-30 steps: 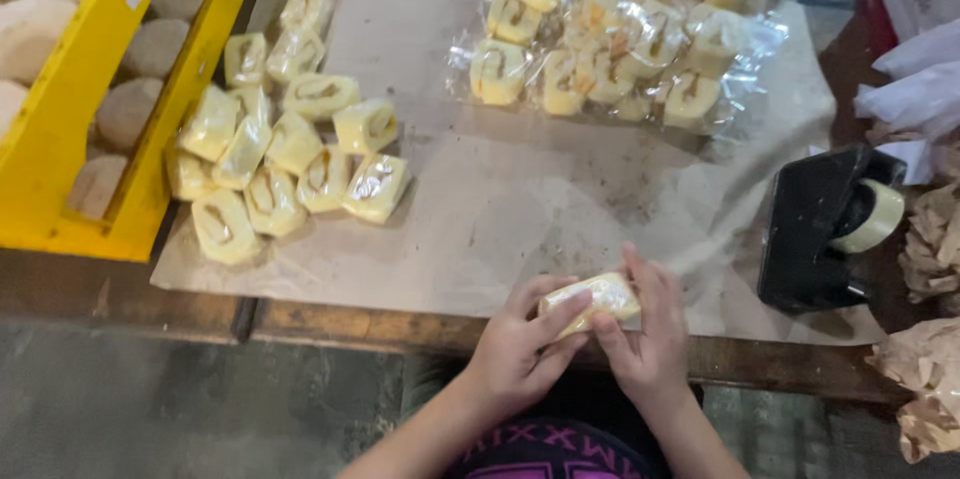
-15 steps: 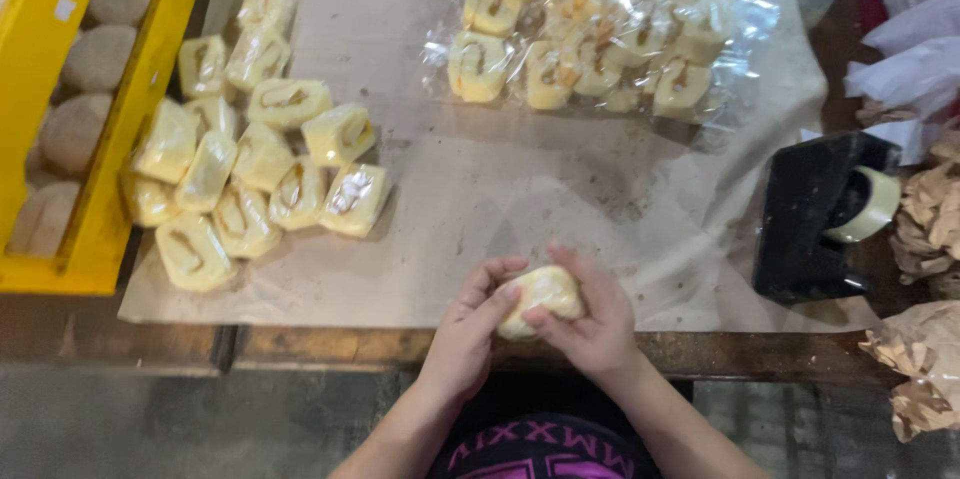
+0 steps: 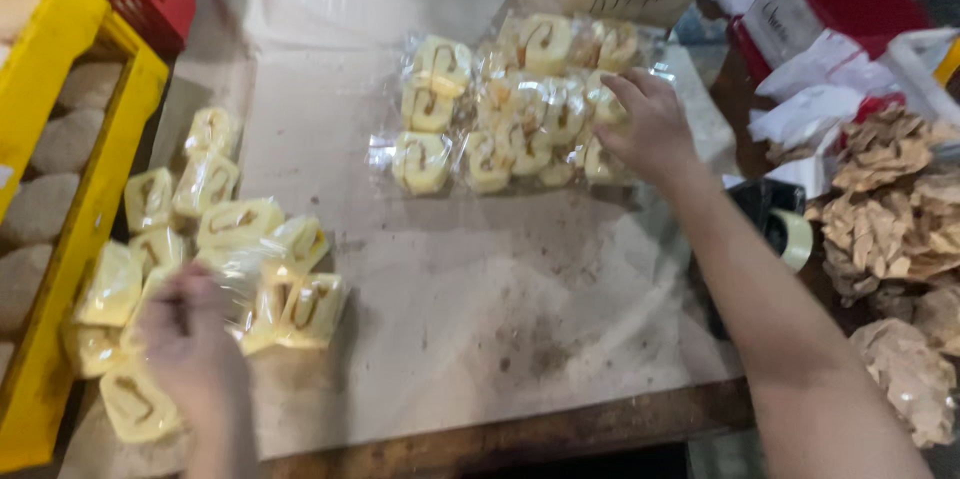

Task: The person wraps individual roll cake slices in plastic film and seals them using tape from a dispenser.

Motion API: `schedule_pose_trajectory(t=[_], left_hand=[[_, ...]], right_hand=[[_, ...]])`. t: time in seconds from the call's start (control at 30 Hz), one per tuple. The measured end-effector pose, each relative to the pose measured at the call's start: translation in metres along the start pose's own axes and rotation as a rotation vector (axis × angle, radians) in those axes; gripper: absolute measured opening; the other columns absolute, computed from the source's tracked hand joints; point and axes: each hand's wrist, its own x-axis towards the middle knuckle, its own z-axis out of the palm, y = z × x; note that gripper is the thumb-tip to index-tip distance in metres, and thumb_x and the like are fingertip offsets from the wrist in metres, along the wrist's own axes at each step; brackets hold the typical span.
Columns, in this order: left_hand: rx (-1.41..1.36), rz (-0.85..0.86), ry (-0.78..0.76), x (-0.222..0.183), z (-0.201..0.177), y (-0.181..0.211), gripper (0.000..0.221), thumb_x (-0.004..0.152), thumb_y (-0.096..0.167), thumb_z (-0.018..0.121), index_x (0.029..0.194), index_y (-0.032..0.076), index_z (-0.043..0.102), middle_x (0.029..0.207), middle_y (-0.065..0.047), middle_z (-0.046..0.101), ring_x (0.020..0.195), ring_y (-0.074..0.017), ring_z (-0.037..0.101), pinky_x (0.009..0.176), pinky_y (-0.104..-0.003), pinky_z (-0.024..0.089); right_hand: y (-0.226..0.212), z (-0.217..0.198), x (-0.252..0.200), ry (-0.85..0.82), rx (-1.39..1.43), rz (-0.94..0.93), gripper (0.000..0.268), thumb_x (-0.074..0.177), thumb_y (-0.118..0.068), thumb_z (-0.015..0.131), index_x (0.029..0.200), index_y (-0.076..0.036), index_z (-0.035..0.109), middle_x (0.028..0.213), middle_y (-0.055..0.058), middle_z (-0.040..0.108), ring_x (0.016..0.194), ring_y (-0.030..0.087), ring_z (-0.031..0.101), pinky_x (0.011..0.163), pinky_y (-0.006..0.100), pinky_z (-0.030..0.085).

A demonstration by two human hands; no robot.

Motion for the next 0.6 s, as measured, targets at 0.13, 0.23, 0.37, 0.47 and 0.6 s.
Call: schedule_pose_trajectory(t=[0.13,0.23,0.37,0.47,0.6], left_hand=[[0.685,0.650,-0.070,0.044,0.002,0.001,0.015,0.109,0.008,0.061,0.118,0.001,0.071,0.128,-0.019,0.068,0.123,-0.0374,0.061,0.109,-0.044,0.048],[0.820,0.785,-0.023,0.013,0.020,0.002,0.025,0.091,0.015,0.067,0.109,-0.002,0.072,0.129,-0.021,0.068,0.127,-0.0430,0.059,0.111,-0.053,0.041],[0.245,0.447,-0.442,-0.077,0.068,0.016,0.031,0.086,0.012,0.072,0.117,0.006,0.068,0.124,-0.012,0.070,0.122,-0.0321,0.063,0.114,-0.046,0.041],[-0.326,-0.106,-0.868,-0.140,0.131,0.035,0.057,0.086,0.013,0.073,0.140,0.009,0.055,0.140,-0.013,0.061,0.125,-0.0227,0.060,0.103,-0.037,0.051],[-0.696,-0.517,-1.031,-0.197,0.177,0.067,0.072,0.089,0.017,0.072,0.150,0.018,0.034,0.144,-0.004,0.053,0.132,-0.0172,0.055,0.102,-0.035,0.052]], right_hand=[[0.047,0.021,0.048,-0.416,-0.144,0.175,0.102,0.057,-0.038,0.094,0.146,-0.013,0.050,0.146,0.016,0.050,0.136,0.036,0.044,0.103,0.053,0.035],[0.049,0.020,0.054,-0.541,0.056,0.145,0.116,0.055,-0.043,0.092,0.156,-0.015,0.041,0.146,0.021,0.049,0.137,0.040,0.044,0.112,0.045,0.039],[-0.002,-0.019,0.013,-0.497,0.041,0.587,0.103,0.061,-0.039,0.083,0.156,-0.026,0.043,0.149,0.013,0.053,0.137,0.033,0.049,0.113,0.048,0.036],[-0.069,-0.041,-0.049,-0.238,0.193,0.604,0.103,0.059,-0.046,0.086,0.150,-0.018,0.047,0.138,0.018,0.060,0.127,0.032,0.057,0.113,0.046,0.044],[-0.167,-0.062,-0.136,-0.308,0.192,0.448,0.106,0.066,-0.050,0.089,0.155,-0.017,0.042,0.133,0.017,0.057,0.125,0.036,0.053,0.109,0.056,0.034]])
